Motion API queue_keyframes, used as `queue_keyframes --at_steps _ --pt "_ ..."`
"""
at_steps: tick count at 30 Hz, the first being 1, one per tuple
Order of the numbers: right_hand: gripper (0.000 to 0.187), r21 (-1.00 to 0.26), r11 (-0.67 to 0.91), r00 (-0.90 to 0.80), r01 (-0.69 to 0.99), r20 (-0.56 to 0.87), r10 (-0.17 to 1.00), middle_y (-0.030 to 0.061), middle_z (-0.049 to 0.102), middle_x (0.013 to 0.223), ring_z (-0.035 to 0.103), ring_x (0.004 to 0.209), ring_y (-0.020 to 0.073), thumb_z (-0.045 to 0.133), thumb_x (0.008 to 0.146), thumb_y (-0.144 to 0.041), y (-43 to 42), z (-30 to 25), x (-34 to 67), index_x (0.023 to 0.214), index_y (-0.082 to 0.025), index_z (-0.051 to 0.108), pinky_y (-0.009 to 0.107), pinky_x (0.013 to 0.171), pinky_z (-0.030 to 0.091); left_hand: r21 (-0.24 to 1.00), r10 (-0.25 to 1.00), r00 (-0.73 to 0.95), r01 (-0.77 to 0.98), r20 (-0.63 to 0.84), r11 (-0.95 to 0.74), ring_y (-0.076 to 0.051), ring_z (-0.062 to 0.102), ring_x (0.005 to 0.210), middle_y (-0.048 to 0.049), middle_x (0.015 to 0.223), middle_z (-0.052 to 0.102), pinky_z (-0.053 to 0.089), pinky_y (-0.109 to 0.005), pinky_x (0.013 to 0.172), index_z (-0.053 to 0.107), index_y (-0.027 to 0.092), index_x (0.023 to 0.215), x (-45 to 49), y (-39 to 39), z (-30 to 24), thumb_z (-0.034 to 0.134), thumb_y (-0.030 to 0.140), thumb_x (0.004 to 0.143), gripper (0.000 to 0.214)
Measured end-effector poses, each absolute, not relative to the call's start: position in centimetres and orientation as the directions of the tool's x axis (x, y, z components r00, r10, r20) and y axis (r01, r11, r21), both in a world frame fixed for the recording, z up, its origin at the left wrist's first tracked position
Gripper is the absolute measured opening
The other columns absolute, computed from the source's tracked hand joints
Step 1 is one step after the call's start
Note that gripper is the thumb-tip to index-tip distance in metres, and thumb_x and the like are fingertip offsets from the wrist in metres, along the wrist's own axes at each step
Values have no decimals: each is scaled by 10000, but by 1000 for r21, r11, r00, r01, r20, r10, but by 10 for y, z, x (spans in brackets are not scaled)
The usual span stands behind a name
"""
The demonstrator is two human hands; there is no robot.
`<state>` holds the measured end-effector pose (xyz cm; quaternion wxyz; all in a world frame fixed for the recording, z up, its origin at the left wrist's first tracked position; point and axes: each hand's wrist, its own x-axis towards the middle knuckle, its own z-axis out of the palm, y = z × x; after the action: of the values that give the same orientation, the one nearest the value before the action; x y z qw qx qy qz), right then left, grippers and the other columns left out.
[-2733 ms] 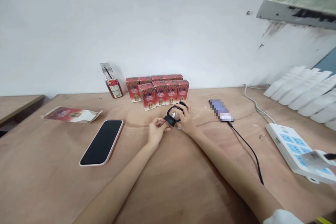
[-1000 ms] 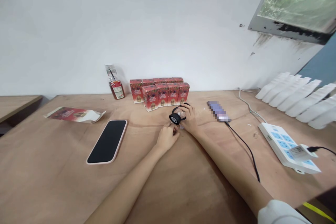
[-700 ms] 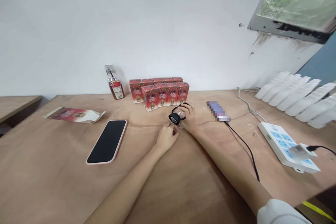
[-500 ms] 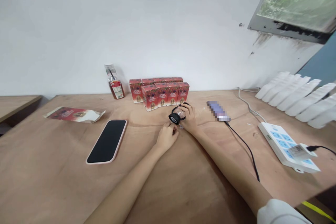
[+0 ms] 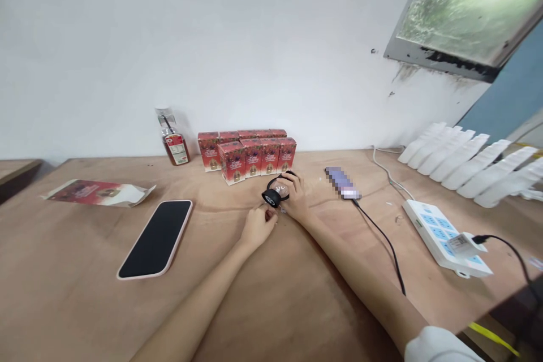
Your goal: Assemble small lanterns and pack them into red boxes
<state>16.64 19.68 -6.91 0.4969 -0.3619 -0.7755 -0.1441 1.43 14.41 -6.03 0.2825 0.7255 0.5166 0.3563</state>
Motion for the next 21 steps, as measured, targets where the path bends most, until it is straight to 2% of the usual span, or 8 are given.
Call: queue_keyframes --at_steps 5,9,12,15,21 --pt "426 -127 699 -246 704 880 407 127 521 1203 418 1223 290 571 762 -136 198 -70 167 1181 -188 516 496 992 406 821 965 85 510 250 -257 -138 522 622 -17 668 587 355 -234 605 575 151 673 10 149 -61 481 161 757 127" --pt "418 -125 699 -248 704 879 407 128 526 1188 401 1243 298 578 769 -145 196 -68 167 1180 -191 508 501 990 411 867 967 15 439 255 -236 -138 486 595 4 589 517 344 -239 586 510 171 600 7 151 -61 457 325 801 259" --pt "416 -110 706 -261 699 880 396 127 530 1178 388 1261 297 569 775 -136 195 -67 166 1182 -194 505 497 986 418 904 970 4 362 241 -226 -131 486 572 12 587 525 363 -232 566 520 174 631 7 153 -63 471 407 784 283" --pt "438 -85 717 -283 692 882 378 127 531 1176 378 1270 300 575 765 -127 196 -68 166 1191 -194 498 498 981 423 932 973 -22 294 228 -212 -121 483 560 20 596 533 381 -220 552 528 176 674 6 155 -66 492 410 755 250" --pt "465 -38 738 -311 674 892 329 128 518 1191 352 1293 304 566 758 -101 197 -69 166 1203 -202 475 506 982 427 955 977 -48 227 208 -192 -104 436 494 45 527 477 350 -209 506 502 183 620 5 157 -68 528 351 702 189"
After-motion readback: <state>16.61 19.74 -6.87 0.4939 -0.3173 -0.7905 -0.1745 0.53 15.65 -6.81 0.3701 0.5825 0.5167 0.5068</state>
